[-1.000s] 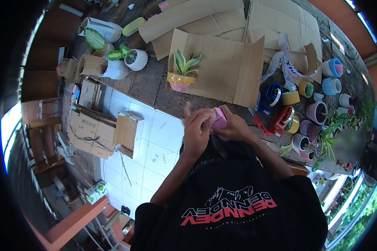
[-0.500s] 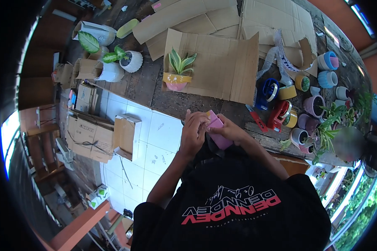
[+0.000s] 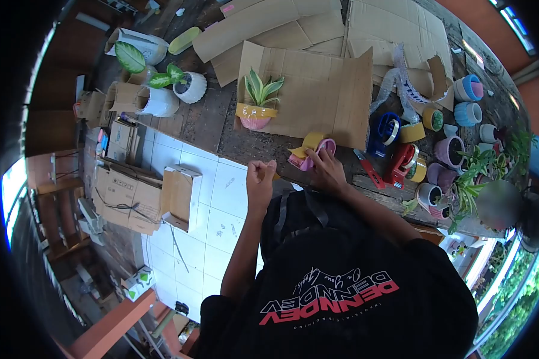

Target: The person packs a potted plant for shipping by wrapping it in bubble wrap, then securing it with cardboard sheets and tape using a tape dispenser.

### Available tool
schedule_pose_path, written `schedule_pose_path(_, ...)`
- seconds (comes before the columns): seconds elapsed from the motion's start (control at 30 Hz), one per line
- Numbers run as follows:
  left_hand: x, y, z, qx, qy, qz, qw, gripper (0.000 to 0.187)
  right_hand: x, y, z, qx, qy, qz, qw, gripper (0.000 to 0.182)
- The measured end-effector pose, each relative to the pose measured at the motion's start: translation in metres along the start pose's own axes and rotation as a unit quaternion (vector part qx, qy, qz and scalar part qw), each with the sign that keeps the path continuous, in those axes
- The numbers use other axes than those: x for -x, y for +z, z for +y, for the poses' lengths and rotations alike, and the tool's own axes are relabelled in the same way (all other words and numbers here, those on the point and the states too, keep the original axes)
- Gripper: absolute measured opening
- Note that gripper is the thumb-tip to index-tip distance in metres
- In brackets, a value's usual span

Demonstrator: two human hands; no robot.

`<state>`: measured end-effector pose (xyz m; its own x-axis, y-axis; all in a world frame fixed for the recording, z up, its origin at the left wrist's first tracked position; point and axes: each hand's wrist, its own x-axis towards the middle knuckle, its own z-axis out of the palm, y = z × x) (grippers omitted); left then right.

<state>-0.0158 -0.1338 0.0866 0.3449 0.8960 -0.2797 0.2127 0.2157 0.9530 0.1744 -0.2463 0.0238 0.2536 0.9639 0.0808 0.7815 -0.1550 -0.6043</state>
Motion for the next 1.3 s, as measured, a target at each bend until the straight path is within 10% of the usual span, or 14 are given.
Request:
schedule_pose_path(0.23,-0.025,0.022,-0.044,-0.088,-0.272,0.016,0.958,0.052,0.007,0.019,0.016,0.115,-0.127,-0.023,0.985,0.062)
schedule_pose_path(0.47,-0.014,0.035,-0.061,-0.125,-0.322,-0.037,0.938,0.051,0.013,0.02,0.013,0.032,-0.05,-0.176,0.983,0.051)
schedule_pose_path(0.87,-0.007,0.035,-0.077,0.271,-0.368,-0.072,0.887,0.03,0.021,-0.003,-0.003,-0.067,-0.02,-0.19,0.979,0.05)
schedule_pose_path(0.97,-0.006,0.036,-0.101,0.065,-0.327,-0.027,0.942,0.027,0.023,-0.001,-0.003,-0.087,-0.032,-0.163,0.982,0.05)
schedule_pose_path(1.3,-0.012,0.041,-0.105,0.069,-0.259,-0.034,0.963,0.037,0.016,-0.009,-0.006,-0.136,0.013,-0.111,0.984,0.04)
